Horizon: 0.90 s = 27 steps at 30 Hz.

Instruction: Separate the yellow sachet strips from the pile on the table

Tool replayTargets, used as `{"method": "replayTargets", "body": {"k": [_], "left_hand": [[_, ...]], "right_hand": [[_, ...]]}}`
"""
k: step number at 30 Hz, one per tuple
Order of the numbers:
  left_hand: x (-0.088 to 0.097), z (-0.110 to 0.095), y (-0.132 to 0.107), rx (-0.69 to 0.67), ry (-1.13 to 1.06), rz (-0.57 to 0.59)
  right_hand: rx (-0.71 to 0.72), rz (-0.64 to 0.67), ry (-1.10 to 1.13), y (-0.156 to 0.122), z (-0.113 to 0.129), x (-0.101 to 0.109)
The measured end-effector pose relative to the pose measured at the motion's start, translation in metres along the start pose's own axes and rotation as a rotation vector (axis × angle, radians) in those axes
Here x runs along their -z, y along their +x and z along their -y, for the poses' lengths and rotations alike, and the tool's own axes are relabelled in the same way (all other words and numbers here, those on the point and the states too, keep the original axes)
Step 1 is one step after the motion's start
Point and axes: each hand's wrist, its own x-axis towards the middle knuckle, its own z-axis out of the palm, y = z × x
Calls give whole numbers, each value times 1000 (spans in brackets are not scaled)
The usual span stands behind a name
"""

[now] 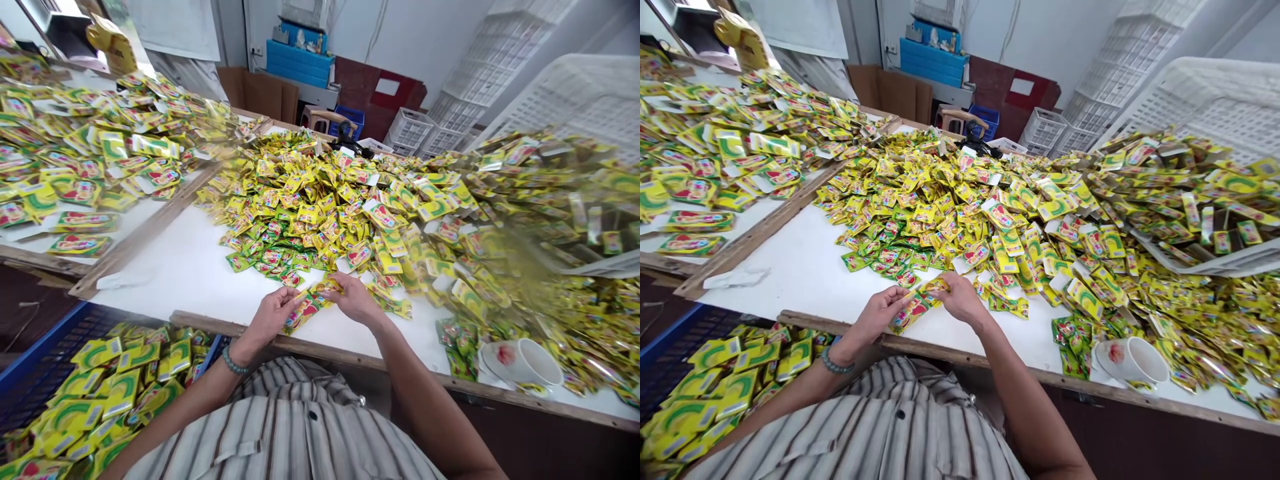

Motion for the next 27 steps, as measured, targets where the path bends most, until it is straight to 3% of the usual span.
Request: {"method": "replayTargets", "body": {"k": [3,9,14,18,21,25,27], "left_hand": [[1,-3,0,-20,-12,53],[8,-16,0,-1,-107,235],[7,-18,0,28,-213,234],[0,-8,3,-2,-260,193],[-2,-1,2,17,-258,159],[4,0,-4,24,-189,214],[7,-2,-7,11,-164,235]], "right_hand": [[155,44,-91,6,12,4],[283,-127,-95,6,19,-16],[370,-31,-186,2,22,-15],[387,-83,-350,5,28,-11],[374,-10,-405,6,29,-17],[338,-52,-386,5,28,-23],[334,20,-414,4,29,-24]]}}
